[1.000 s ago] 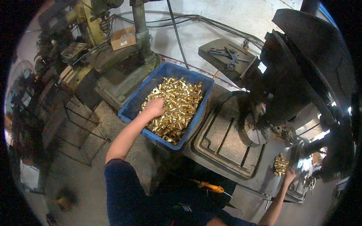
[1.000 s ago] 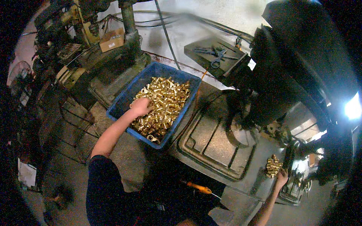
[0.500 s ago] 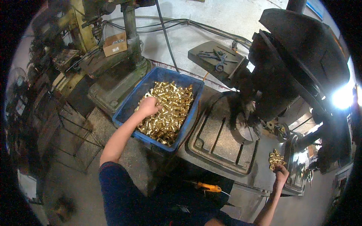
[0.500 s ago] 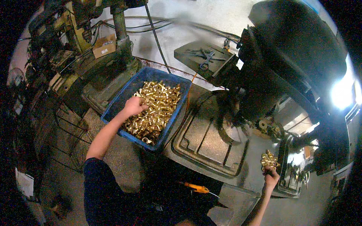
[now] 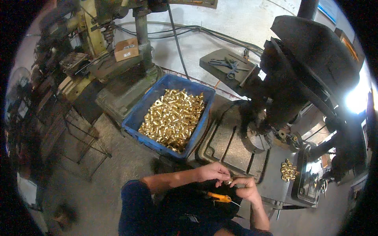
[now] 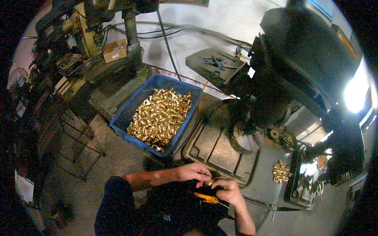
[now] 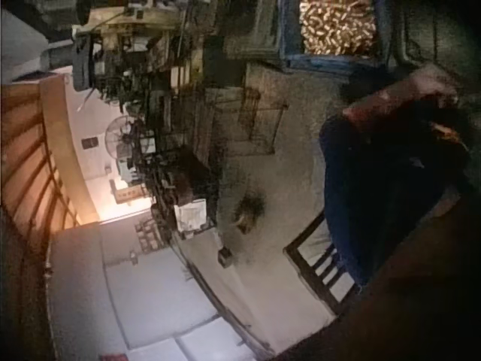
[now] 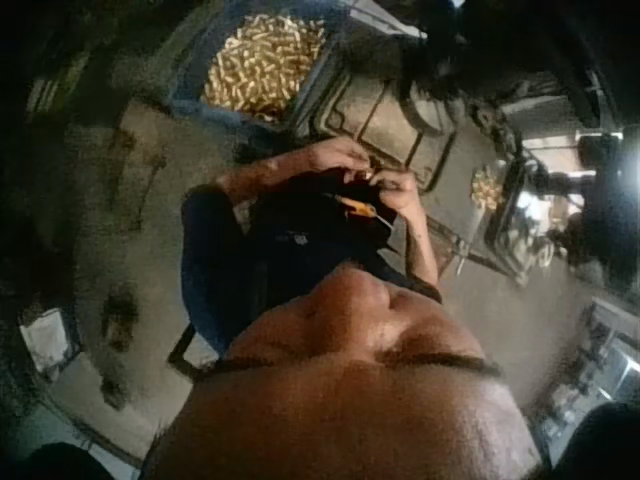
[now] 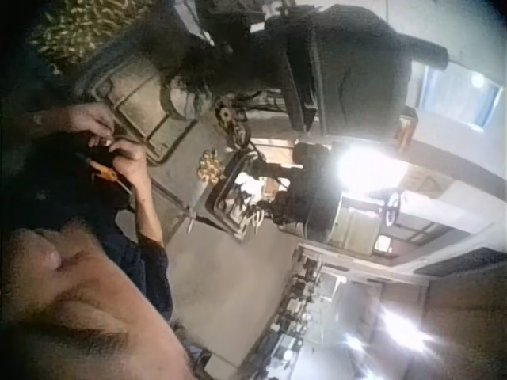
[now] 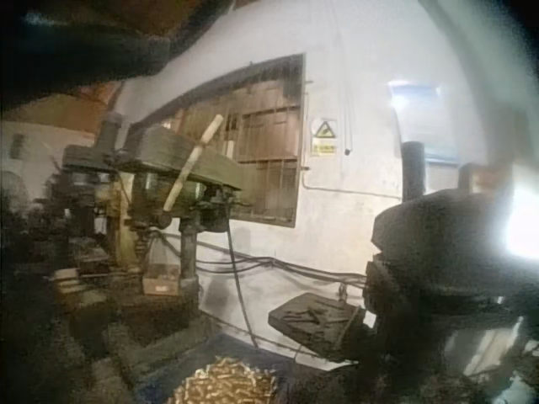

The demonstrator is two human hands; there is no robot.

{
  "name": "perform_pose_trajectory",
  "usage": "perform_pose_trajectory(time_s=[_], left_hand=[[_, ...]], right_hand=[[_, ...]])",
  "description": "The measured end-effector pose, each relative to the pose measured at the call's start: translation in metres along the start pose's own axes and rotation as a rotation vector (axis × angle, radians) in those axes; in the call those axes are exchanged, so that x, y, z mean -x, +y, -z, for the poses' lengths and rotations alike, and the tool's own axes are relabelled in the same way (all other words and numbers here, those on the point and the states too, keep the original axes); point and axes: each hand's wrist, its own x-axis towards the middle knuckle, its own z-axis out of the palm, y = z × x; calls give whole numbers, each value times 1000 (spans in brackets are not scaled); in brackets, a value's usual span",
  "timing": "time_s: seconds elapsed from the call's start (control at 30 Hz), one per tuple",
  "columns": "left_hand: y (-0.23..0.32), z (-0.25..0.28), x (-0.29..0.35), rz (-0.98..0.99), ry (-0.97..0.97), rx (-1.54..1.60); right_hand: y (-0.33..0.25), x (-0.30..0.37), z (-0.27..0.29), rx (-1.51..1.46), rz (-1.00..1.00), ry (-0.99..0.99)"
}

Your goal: The person repeatedly picks small brass parts from a blue bin, places them under a drill press, operates the lever to drill, and then places the finished parts on the table. The cycle continues throughout the clip.

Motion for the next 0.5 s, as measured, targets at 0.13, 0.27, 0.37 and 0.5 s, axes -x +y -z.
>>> perform_pose_trajectory(time_s=[0.13, 0.27, 0.37, 0.5], left_hand=[[-17, -11, -7, 71, -18, 230], [1, -22, -14, 26, 48, 136], [4, -21, -16, -75, 40, -18], [15, -17, -26, -39, 97, 15]], right_hand=[[4, 15, -1, -224, -103, 77], [17, 18, 4, -407, -92, 196], [9, 11, 10, -351, -85, 196], [20, 8, 17, -509, 22, 200]])
